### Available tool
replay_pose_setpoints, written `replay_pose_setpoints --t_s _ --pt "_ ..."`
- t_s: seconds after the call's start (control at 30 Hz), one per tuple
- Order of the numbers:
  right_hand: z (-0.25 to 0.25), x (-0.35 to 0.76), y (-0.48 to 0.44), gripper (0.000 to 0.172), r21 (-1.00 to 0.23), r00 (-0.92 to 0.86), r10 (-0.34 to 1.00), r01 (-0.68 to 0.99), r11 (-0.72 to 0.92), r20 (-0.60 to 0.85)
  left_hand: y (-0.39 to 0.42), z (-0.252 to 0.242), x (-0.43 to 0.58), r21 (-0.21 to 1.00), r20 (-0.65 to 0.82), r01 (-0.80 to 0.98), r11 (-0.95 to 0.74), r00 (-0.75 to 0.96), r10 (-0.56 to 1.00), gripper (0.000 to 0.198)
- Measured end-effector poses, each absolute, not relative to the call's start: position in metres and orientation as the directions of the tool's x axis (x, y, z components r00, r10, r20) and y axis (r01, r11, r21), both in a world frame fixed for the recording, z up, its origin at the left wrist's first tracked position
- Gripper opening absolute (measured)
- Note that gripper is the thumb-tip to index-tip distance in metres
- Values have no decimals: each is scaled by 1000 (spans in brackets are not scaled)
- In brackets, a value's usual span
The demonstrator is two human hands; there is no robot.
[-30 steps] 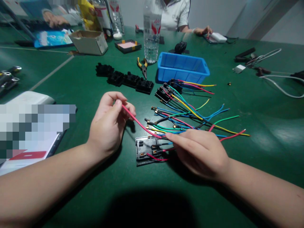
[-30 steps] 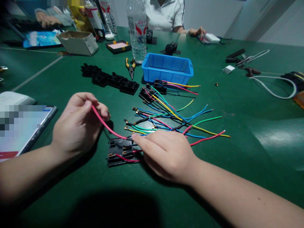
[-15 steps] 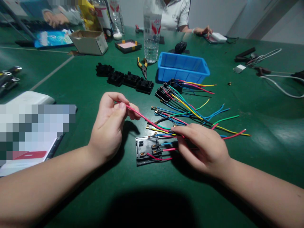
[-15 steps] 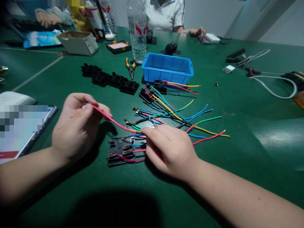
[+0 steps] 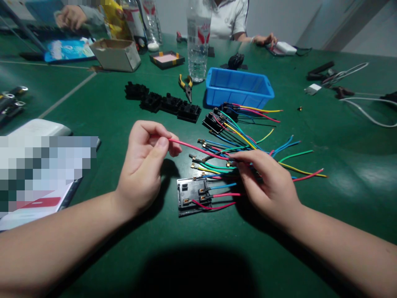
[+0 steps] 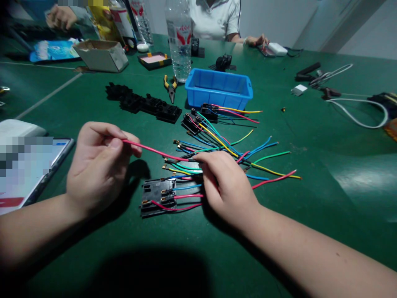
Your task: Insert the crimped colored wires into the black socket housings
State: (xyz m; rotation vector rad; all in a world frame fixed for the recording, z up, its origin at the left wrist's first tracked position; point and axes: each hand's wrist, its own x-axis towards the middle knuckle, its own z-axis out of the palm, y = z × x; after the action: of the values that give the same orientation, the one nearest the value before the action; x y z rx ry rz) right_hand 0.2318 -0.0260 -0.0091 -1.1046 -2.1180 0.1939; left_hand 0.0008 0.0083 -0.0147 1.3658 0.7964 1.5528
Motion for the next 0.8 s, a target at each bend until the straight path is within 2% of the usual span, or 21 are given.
replay_pose_setpoints --t_s 0.1,0.27,0.43,0.6,0.67,0.8 --pt "-12 233 -25 27 -455 -312 801 693 560 511 7 -17 0 887 453 -115 -447 31 891 8" --pt "-17 234 -22 25 -489 -234 892 769 413 386 4 -17 -3 841 525 44 -540 181 832 5" --pt "-18 233 -19 39 -444 -160 926 841 309 342 1 -14 -5 836 467 165 -524 289 836 7" --pt "-19 234 -18 47 -467 -92 939 849 248 331 -1 -13 -5 830 412 230 -508 363 836 12" --pt "-17 234 -19 43 -458 -138 925 837 300 354 -2 -13 -5 827 397 244 -507 386 833 15" --pt "-11 231 -25 32 -384 -395 818 739 553 418 -2 -11 -4 820 378 241 -519 452 808 21"
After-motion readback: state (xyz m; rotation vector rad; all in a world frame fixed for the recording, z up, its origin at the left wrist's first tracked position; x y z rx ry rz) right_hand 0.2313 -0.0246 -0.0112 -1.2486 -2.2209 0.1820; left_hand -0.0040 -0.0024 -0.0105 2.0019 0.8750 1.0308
